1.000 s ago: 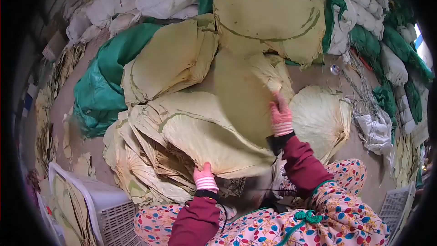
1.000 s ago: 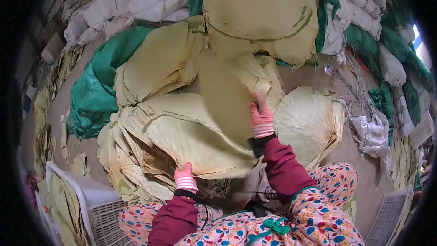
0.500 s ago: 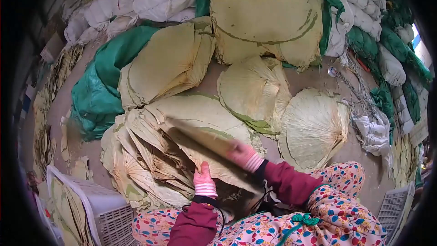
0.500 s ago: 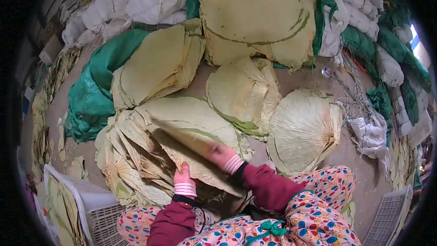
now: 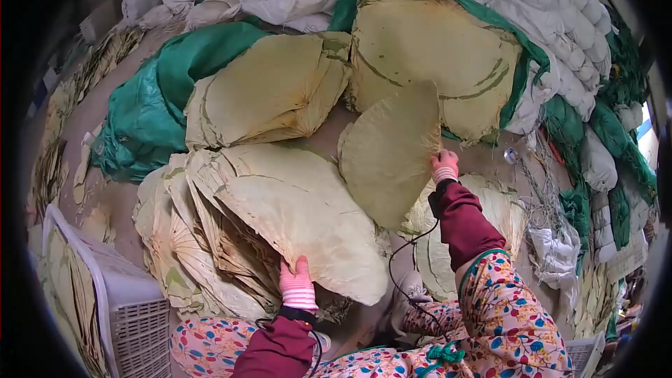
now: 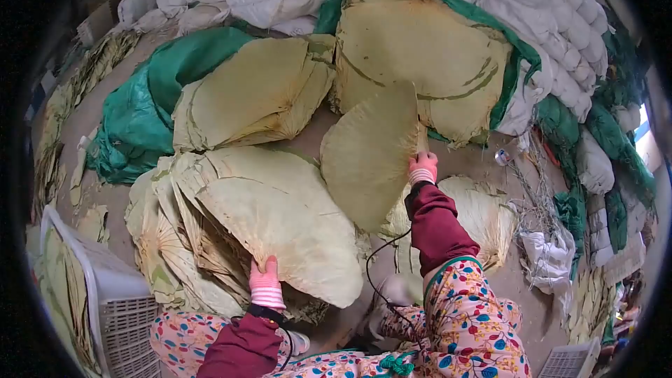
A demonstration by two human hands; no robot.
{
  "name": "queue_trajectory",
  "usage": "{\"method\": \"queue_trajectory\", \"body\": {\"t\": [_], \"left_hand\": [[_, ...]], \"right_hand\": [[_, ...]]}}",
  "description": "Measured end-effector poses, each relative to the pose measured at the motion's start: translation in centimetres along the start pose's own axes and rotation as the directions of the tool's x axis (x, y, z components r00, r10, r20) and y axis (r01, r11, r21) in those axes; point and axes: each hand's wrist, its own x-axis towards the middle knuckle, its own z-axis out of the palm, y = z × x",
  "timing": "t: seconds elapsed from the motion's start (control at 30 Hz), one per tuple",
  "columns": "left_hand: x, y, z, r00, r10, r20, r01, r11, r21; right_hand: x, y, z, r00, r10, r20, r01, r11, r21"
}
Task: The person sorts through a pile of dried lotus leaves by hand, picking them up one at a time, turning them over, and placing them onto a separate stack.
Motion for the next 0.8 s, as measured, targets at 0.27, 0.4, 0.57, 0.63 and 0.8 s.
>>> {"method": "queue_trajectory", "body": {"t": [0.27,0.4,0.57,0.63,0.8], "left_hand": [[-0.1,0.2,0.1,0.983,-0.155,0.095,0.167,0.978,-0.127],[-0.2,0.2,0.2,0.993,-0.071,0.091,0.076,0.996,-0.054],[-1.2,1.8,0.1,0.985,-0.157,0.065,0.161,0.986,-0.052],[-1.1,1.7,0.1,0.99,-0.083,0.116,0.079,0.996,0.036],[-2.1,1.9,0.8,0.863,0.048,0.503,0.198,0.884,-0.423]], "right_hand": [[-1.1,1.6,4.0,0.993,-0.071,0.098,0.065,0.995,0.071],[-2.3,1.6,4.0,0.975,-0.185,-0.126,0.216,0.923,0.318],[-2.6,-0.6,0.6,0.994,-0.046,-0.101,0.048,0.999,0.012],[-3.0,-2.3,1.0,0.939,-0.344,0.03,0.344,0.923,-0.172],[-23.3,-12.4,-3.9,0.36,-0.792,0.494,0.411,0.61,0.678]]}}
